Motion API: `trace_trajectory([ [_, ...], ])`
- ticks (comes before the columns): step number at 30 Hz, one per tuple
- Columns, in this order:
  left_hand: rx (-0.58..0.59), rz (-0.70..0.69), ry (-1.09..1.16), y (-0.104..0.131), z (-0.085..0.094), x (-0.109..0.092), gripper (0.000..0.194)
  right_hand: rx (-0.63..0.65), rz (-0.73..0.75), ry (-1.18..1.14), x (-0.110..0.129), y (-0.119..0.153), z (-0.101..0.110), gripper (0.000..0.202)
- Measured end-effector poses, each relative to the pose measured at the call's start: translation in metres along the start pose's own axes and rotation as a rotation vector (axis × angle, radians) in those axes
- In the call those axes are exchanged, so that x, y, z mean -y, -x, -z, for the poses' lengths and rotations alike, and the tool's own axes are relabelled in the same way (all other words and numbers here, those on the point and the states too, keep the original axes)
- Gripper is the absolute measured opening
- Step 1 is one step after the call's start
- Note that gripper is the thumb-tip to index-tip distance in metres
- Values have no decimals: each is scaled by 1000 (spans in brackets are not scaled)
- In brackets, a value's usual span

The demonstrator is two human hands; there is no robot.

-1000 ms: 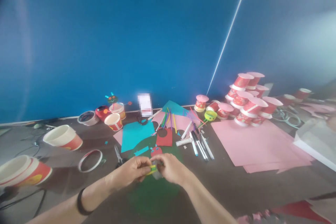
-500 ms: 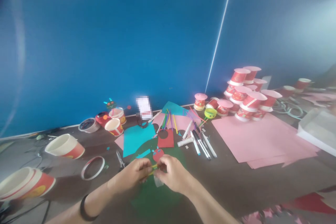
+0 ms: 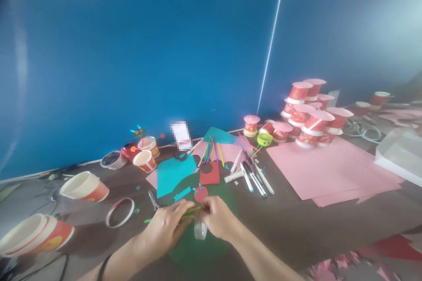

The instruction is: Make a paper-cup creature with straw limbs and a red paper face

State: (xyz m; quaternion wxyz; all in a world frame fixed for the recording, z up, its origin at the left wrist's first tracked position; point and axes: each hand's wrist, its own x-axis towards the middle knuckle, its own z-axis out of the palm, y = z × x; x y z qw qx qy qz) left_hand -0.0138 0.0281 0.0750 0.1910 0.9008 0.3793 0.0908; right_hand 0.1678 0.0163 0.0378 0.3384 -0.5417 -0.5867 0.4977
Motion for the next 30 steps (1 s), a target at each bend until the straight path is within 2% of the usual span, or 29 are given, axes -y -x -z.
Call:
trace_trajectory([
  [6,14,-125,-182,0,0,2,26,62,-14,-69,1,1,4,24],
  [11,64,-171,-304,-1,2,4,28,120,19,-71,5,4,5,25],
  [15,95,-159,-449,0,2,1,31,93,-19,-99,0,2,2,27],
  [20,118,-172,-615,-1,1,-2,53,36,-88,-179,-8,-2,-4,27],
  [25,123,-98,-660,-5,-3,-6,37,56,-197,-293,-10,-6,-8,28],
  [30,155,-133,-649,-7,-6,0,31,131,-214,-473,-9,-5,-8,26],
])
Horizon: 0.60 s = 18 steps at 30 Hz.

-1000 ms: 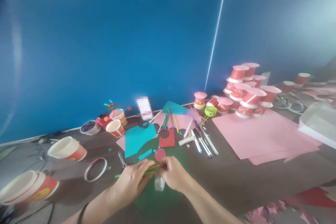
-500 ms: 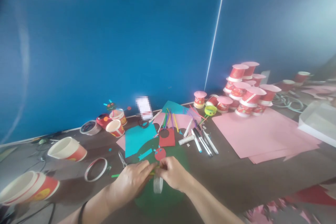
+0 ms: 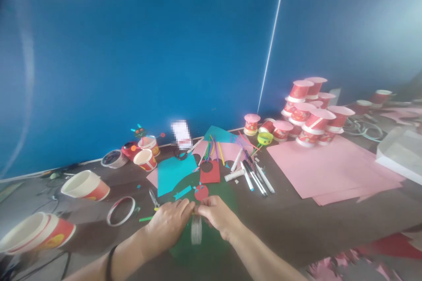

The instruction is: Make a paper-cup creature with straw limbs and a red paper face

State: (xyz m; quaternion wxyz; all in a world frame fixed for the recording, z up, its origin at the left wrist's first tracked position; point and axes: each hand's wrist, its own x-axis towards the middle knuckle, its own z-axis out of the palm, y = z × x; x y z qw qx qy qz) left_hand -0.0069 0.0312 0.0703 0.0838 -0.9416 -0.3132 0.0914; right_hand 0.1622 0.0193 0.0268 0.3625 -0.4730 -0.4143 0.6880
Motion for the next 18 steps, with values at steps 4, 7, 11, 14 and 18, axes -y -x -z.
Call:
trace_trajectory([
  [4,35,22,49,-1,-3,6,28,31,14,-45,1,6,3,14],
  [7,42,67,91,-1,-2,11,28,-13,71,55,-1,10,6,17],
  [11,48,74,132,0,3,16,32,-131,294,343,-7,10,7,36],
  [14,77,67,167,0,7,16,30,-141,385,489,-8,9,4,38],
  [18,102,58,192,2,10,15,28,-148,421,685,-4,10,0,15],
])
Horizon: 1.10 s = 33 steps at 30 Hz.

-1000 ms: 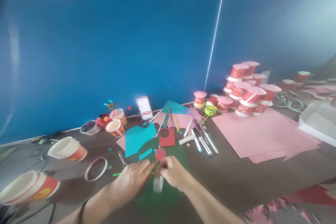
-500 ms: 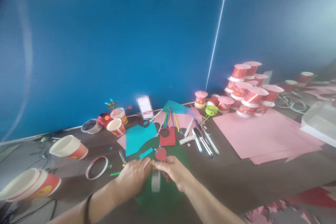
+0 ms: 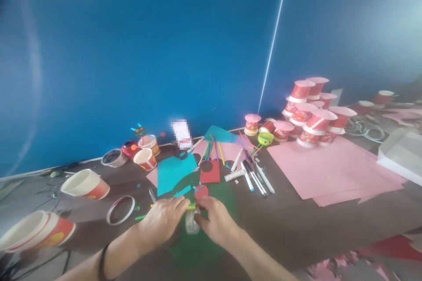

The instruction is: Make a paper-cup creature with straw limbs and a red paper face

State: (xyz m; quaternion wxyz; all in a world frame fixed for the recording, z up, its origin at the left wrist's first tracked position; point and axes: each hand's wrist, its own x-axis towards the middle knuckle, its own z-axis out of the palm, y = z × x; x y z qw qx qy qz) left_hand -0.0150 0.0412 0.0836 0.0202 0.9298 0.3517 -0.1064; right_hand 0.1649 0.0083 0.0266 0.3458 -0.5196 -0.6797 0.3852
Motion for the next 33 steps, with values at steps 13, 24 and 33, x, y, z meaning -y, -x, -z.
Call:
trace_trajectory([
  [13,-21,-21,-13,5,9,-2,23,267,-47,103,9,3,9,7],
  [24,-46,50,53,3,3,-2,23,118,-56,127,12,4,8,15],
  [33,52,27,62,6,-2,-6,21,107,-26,126,6,1,11,35],
])
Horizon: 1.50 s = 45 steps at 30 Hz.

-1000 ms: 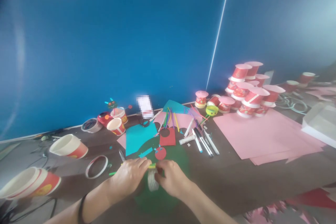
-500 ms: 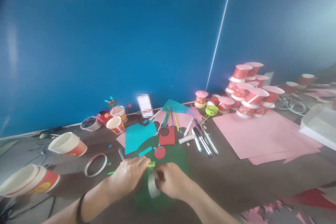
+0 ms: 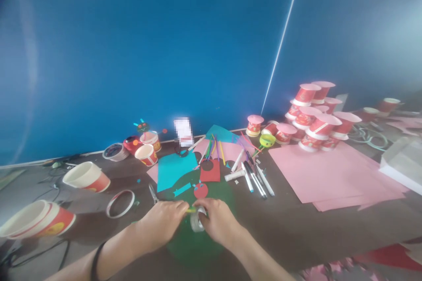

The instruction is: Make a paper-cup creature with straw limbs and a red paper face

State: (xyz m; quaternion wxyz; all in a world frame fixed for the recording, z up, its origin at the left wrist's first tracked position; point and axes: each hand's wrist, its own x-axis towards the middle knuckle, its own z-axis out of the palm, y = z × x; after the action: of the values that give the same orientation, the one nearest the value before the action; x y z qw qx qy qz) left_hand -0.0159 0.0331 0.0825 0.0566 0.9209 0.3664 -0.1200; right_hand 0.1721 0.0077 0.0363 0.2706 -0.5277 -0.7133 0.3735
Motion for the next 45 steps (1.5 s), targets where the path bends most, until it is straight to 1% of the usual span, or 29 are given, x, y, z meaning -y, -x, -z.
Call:
trace_trajectory([
  [3,39,-31,17,0,-2,-1,21,17,17,-33,-1,2,-2,42],
  [6,52,-51,44,-2,-6,-2,24,31,30,-96,-1,4,-2,45],
  [10,34,-33,118,-3,-9,-1,26,-12,33,-241,4,6,4,39],
  [13,43,-37,185,-3,-6,-1,30,-22,49,-277,10,7,9,28],
  [16,32,-33,251,-1,1,-2,31,-23,59,-235,14,6,12,18],
  [19,25,-26,270,0,5,-3,31,-32,42,-179,16,6,12,12],
  [22,28,-24,256,0,4,-3,33,-40,40,-120,16,7,12,8],
  [24,7,-11,269,-1,1,-2,30,-46,51,-83,17,8,12,6],
  [28,-65,-2,394,-1,-5,1,14,-61,82,-24,16,10,11,7],
  [32,-95,-7,494,-1,-7,3,11,-68,98,-1,16,10,11,8],
  [38,-144,-36,564,-2,-11,4,4,-55,132,47,17,12,10,12],
  [41,-149,-19,609,-2,-12,5,3,-66,128,82,16,13,8,13],
  [45,-96,5,728,-1,-9,6,7,-78,117,90,14,14,6,13],
])
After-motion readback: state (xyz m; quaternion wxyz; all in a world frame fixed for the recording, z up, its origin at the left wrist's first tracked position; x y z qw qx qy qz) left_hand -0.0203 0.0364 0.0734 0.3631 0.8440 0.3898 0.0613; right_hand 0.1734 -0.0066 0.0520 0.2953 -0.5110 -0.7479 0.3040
